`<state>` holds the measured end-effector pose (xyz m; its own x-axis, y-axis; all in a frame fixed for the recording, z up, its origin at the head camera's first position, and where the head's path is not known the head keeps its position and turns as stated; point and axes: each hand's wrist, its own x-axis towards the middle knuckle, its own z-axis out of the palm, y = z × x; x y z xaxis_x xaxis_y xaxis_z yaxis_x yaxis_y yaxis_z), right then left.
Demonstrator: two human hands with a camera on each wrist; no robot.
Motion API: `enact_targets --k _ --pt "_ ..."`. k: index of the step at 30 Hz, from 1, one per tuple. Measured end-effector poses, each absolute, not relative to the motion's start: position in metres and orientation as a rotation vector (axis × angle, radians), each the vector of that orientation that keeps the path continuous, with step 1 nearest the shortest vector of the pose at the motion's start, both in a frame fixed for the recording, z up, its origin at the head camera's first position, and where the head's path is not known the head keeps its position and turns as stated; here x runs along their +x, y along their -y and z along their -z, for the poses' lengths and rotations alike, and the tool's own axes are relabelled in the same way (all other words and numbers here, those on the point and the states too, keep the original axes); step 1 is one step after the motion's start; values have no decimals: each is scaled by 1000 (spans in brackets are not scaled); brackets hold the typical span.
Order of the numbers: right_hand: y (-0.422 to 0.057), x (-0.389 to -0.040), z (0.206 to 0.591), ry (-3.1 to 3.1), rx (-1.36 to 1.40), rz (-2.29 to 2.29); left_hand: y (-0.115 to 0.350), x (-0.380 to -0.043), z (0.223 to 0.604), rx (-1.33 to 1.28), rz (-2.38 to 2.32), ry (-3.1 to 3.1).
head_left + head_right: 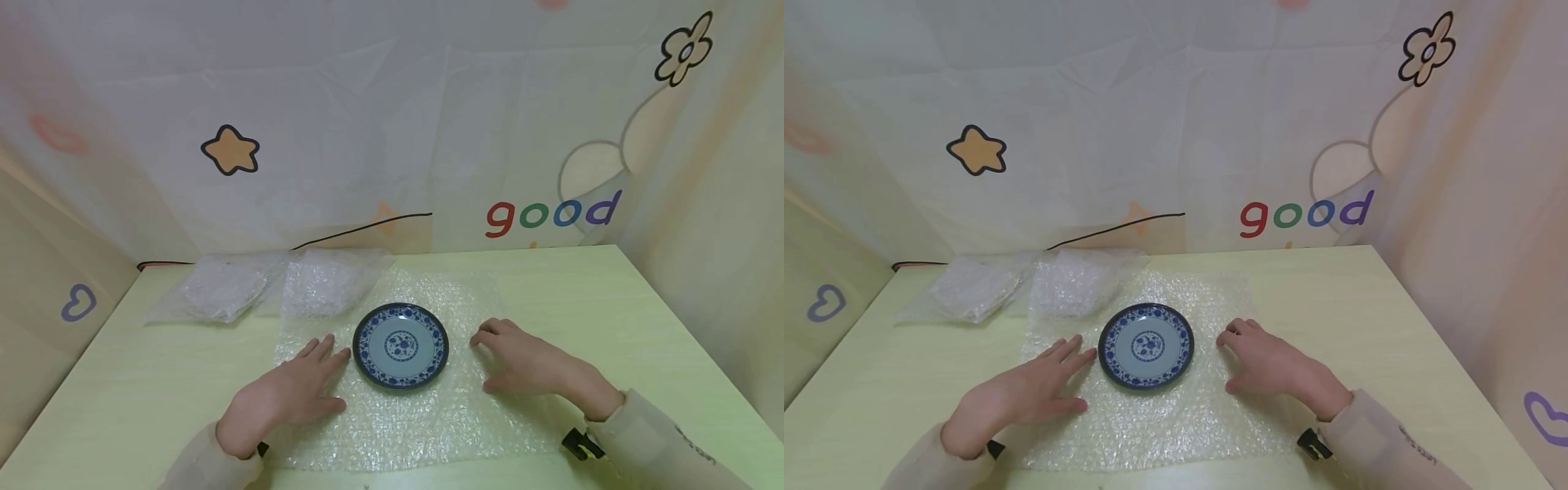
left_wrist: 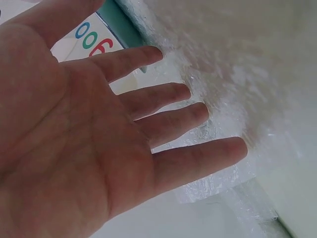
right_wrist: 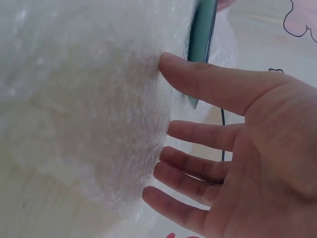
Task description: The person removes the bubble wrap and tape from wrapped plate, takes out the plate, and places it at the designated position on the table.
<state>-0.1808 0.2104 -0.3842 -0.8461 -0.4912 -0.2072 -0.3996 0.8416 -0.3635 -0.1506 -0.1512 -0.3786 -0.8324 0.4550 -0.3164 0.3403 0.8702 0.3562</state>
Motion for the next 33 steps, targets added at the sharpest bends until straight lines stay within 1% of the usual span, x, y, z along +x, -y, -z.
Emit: enact_targets --k 26,33 --pt "-209 -180 387 -2753 -658 406 149 -153 381 587 -417 -2629" --pt "-205 -181 382 -2740 -637 406 149 -153 381 586 -403 -2632"
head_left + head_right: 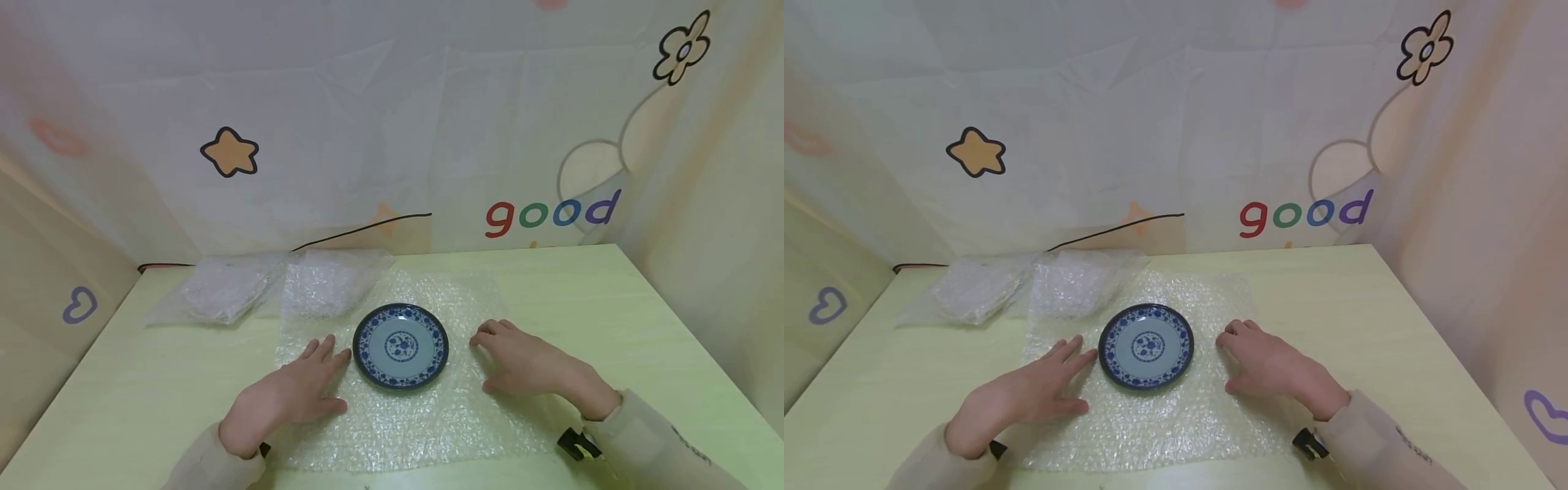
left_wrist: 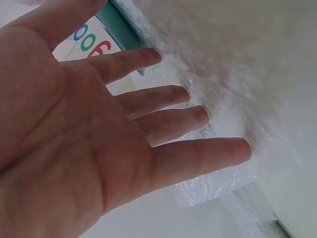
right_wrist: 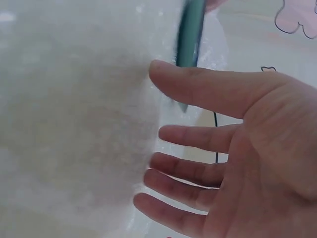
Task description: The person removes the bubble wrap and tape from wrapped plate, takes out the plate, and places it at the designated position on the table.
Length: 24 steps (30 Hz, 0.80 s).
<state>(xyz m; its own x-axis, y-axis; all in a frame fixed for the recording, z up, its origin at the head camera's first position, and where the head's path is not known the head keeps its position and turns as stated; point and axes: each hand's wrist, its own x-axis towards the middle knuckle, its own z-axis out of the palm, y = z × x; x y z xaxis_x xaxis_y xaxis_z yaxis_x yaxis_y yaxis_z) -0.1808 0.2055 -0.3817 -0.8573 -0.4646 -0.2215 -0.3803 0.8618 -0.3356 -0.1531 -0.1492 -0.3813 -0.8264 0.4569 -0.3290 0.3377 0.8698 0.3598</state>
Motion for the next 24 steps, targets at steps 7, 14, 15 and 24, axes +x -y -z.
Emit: enact_targets --k 7,14,15,24 --pt "-194 -194 372 -2772 -659 646 150 -153 381 600 -402 -2630" --pt "-174 -214 374 -2712 -750 841 150 -154 381 603 -423 -2631" --pt "-172 -216 375 -2706 -750 851 150 -154 381 606 -424 -2630" --pt "-162 -227 382 -2679 -616 875 151 -154 383 605 -428 -2618"
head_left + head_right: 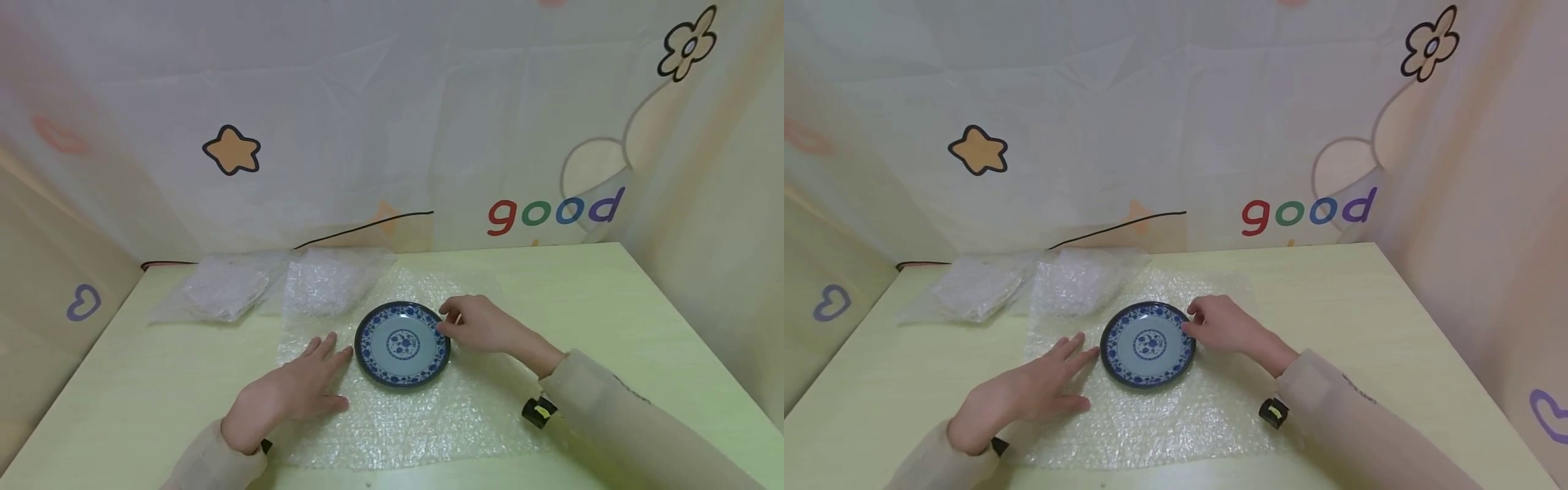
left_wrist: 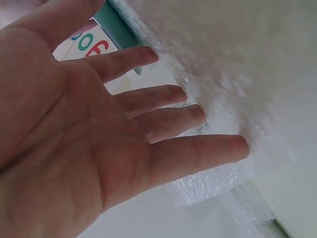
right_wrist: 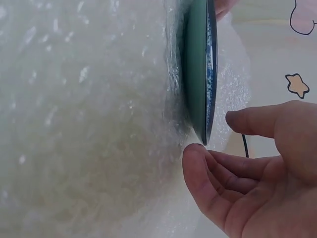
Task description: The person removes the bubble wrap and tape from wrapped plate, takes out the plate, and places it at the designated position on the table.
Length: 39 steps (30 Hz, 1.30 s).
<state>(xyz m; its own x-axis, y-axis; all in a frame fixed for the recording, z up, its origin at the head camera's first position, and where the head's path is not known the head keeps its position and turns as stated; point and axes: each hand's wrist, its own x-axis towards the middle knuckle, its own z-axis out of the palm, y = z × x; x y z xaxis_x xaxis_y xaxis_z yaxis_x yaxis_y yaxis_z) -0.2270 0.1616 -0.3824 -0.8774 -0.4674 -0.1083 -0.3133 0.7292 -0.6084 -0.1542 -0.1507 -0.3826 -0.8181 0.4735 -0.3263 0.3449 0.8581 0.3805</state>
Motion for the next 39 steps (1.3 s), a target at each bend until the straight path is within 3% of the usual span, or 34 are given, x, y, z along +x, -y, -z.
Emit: enact_targets --k 28,39 --pt "-166 -228 399 -2381 -239 1376 150 -155 381 603 -404 -2610" --pt "-185 -227 400 -2349 -213 1435 149 -155 381 598 -388 -2609"
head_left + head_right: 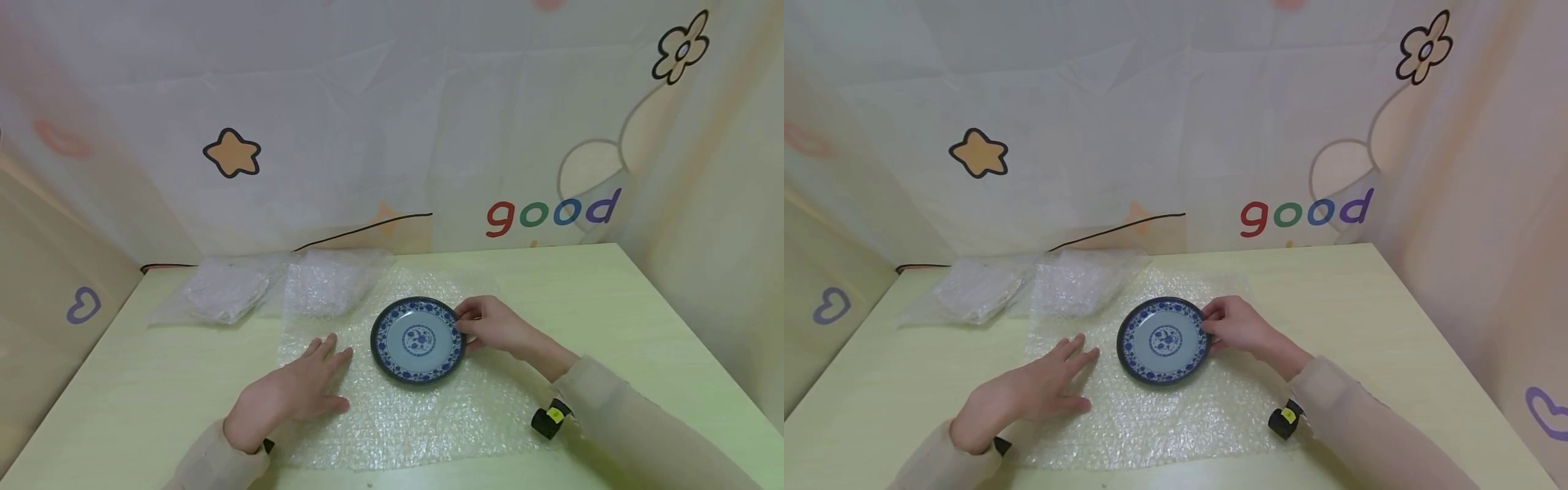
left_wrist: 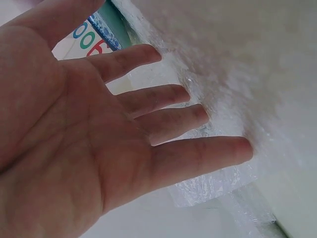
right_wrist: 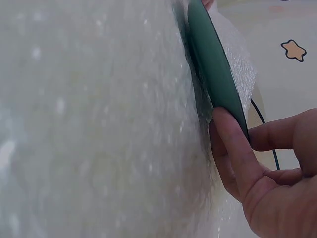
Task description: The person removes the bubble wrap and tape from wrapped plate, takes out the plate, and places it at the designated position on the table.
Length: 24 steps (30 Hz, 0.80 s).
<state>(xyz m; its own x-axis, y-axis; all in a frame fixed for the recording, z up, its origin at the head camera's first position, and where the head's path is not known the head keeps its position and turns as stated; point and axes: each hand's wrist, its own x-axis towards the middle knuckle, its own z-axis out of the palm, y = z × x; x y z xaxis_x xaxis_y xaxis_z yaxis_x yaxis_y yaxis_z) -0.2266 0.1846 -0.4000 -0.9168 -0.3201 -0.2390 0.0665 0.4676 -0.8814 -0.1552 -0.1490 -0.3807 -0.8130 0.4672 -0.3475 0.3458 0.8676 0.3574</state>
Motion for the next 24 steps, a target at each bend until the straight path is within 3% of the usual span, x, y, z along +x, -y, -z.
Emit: enact_targets --k 24 --pt "-234 -229 400 -2395 -148 1536 148 -154 381 607 -387 -2617"
